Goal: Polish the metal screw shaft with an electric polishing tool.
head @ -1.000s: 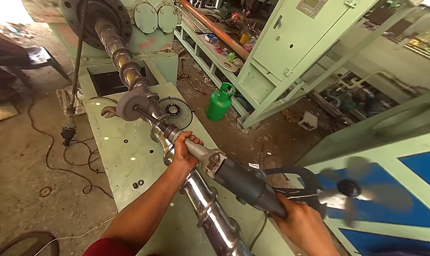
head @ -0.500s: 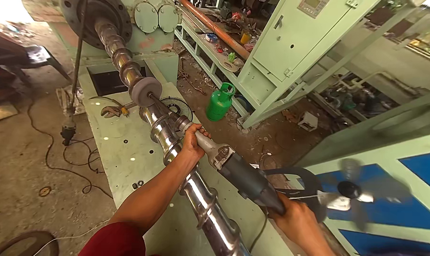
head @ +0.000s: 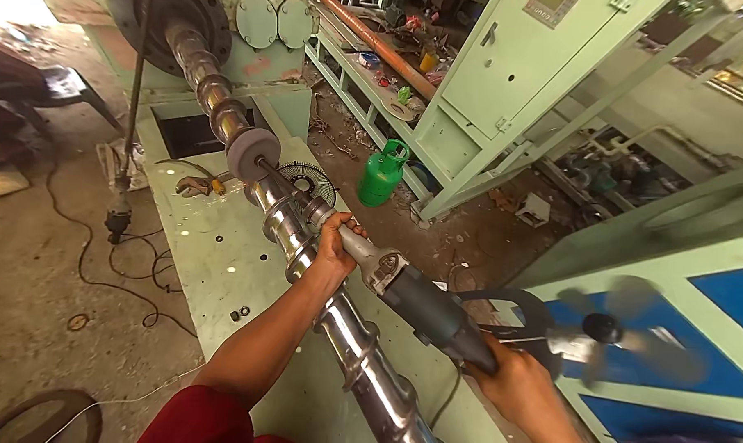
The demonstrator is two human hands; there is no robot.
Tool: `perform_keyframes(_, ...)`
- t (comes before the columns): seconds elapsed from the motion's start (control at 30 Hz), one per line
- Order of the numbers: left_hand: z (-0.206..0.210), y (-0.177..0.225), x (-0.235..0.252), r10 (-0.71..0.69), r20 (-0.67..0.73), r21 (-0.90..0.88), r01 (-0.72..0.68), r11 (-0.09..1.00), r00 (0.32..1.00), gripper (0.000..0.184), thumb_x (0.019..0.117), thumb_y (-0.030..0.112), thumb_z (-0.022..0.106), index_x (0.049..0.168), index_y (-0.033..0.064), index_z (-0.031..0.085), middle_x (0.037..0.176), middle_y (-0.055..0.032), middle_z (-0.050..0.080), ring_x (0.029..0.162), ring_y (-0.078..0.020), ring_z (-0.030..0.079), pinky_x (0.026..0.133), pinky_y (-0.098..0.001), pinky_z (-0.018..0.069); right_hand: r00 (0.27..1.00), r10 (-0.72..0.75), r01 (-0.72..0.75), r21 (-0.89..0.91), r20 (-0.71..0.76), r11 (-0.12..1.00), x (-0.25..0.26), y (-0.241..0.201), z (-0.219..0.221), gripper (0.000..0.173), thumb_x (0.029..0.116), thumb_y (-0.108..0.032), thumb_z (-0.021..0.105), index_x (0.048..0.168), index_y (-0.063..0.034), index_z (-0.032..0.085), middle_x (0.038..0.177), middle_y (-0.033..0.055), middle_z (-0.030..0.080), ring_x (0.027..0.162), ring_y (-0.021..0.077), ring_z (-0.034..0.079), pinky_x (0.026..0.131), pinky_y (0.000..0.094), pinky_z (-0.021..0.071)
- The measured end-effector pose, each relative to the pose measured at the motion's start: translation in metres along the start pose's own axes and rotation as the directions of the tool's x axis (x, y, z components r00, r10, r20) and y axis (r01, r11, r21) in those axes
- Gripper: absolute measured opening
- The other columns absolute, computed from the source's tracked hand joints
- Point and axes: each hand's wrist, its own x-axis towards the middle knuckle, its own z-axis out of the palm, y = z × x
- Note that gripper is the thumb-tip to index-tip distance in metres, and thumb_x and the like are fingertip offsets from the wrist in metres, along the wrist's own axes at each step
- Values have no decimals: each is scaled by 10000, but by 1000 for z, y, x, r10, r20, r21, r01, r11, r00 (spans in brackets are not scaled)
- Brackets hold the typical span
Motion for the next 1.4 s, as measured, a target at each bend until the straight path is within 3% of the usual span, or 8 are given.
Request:
perform_keyframes(0.37, -10, 3, -9, 28, 3, -53, -28, 998, 1000, 88, 920, 168, 587, 843, 165, 546, 645, 20, 505, 538, -119, 551, 587, -289, 545, 999, -36, 35, -34, -33, 999, -6, -5, -5, 325, 729, -312, 763, 963, -89, 735, 651, 137, 663, 595, 385, 682, 515, 596, 505)
perform_keyframes(1.4, -27, 3, -19, 47, 20, -146, -44, 988, 999, 157, 939, 185, 563, 786, 166, 532, 612, 22, 489, 533, -120, 548, 610, -291, 547, 989, -110, 100, -103, -98, 990, -10, -9, -7, 261, 705, -295, 733, 870, -95, 705, 615, 100, 633, 539, 348, 658, 455, 549, 479)
